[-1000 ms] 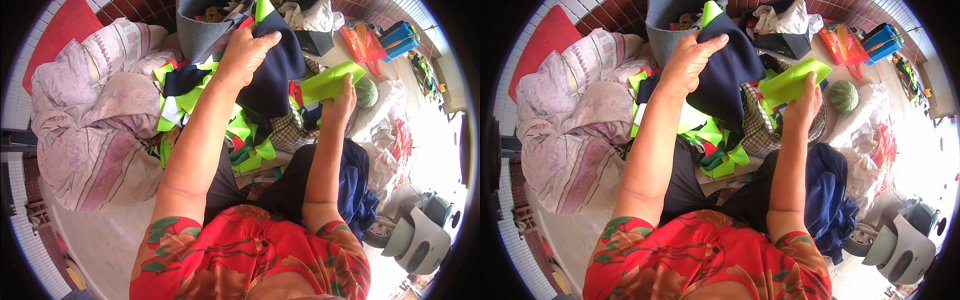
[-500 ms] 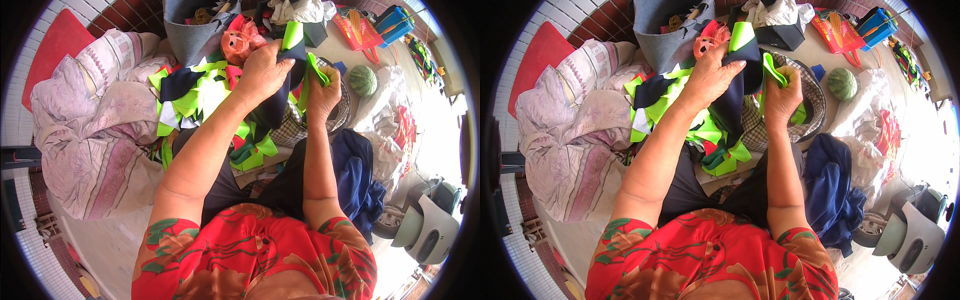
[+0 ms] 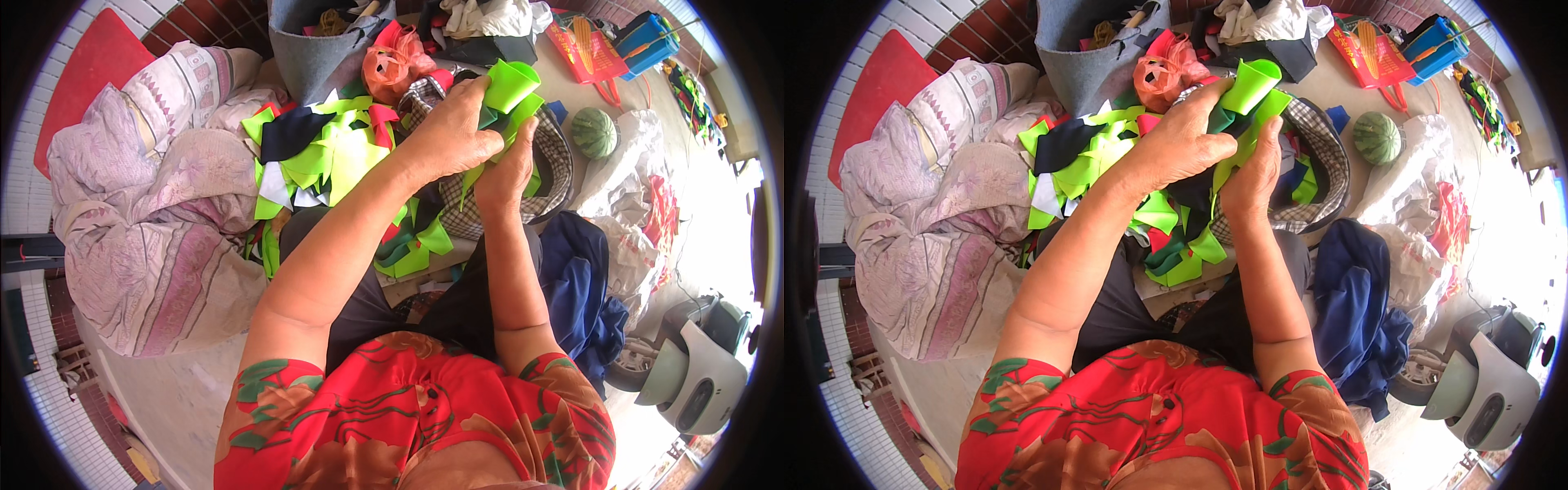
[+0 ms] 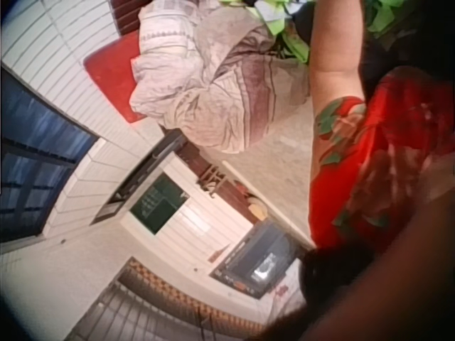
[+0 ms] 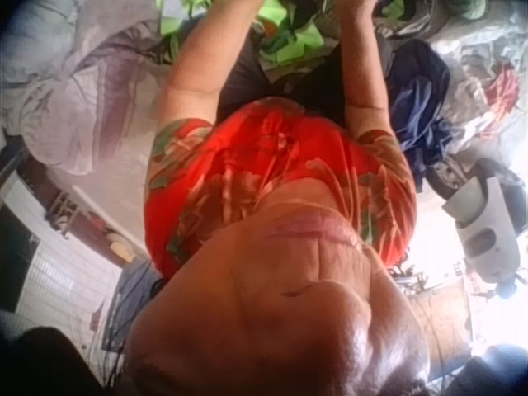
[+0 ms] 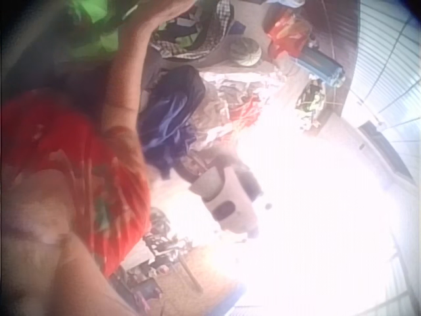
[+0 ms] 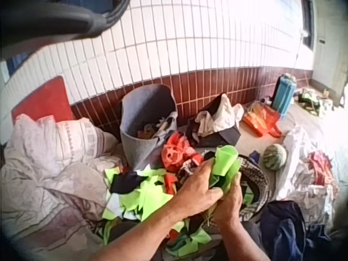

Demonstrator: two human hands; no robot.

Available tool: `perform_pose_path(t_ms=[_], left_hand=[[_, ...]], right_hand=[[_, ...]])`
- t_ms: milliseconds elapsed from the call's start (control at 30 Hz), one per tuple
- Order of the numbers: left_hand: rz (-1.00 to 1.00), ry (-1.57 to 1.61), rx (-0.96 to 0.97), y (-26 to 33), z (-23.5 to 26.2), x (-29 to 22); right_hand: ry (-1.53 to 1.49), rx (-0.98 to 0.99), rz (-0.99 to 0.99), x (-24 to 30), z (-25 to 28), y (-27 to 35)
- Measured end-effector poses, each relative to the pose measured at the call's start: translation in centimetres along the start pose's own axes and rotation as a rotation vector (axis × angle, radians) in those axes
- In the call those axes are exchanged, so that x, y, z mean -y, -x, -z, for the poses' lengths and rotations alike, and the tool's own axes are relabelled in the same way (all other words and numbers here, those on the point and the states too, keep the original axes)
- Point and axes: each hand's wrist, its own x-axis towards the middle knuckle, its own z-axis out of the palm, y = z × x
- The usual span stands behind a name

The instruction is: The person sits on the floor and sorts through a large pile of colorful fabric scraps. They pick up individual pieces, unfold them, and place them into a woven basket. The person handles various colors including green, red, blue, and white throughout the process.

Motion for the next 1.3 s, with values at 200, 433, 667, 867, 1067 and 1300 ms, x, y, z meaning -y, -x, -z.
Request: perform_pose_path(t_ms=[200,433,667,867,1067,1300], left_hand=[[-0.050,-0.077,-0.008,-0.2,0.2,1.0],[0.255,0.154,-0.036,-0.8,1.7,0.3],[0.349,0.652,-0.113,-0.7,4.1,0.4],[0.364,0.654,-0.069,-0.7,4.9,0.2],[0.407,0.272,-0.075,-0.6,4.3,-0.5],[0.368,0.121,0.144,-0.4,2.6,-1.2]], right_hand=[[-0.148,0.041,-0.004,0.1,-0.3,0.0],[-0.118,0.017,-0.056,0.0,0.7,-0.3],[-0.251,0.020,-0.072,0.8,0.8,-0.7],[-0.254,-0.082,0.034,0.6,1.7,-1.5],[-0.298,-0.091,0.089,1.5,2.8,-2.4],[-0.216,-0.039,0.065,1.0,1.2,-1.2]])
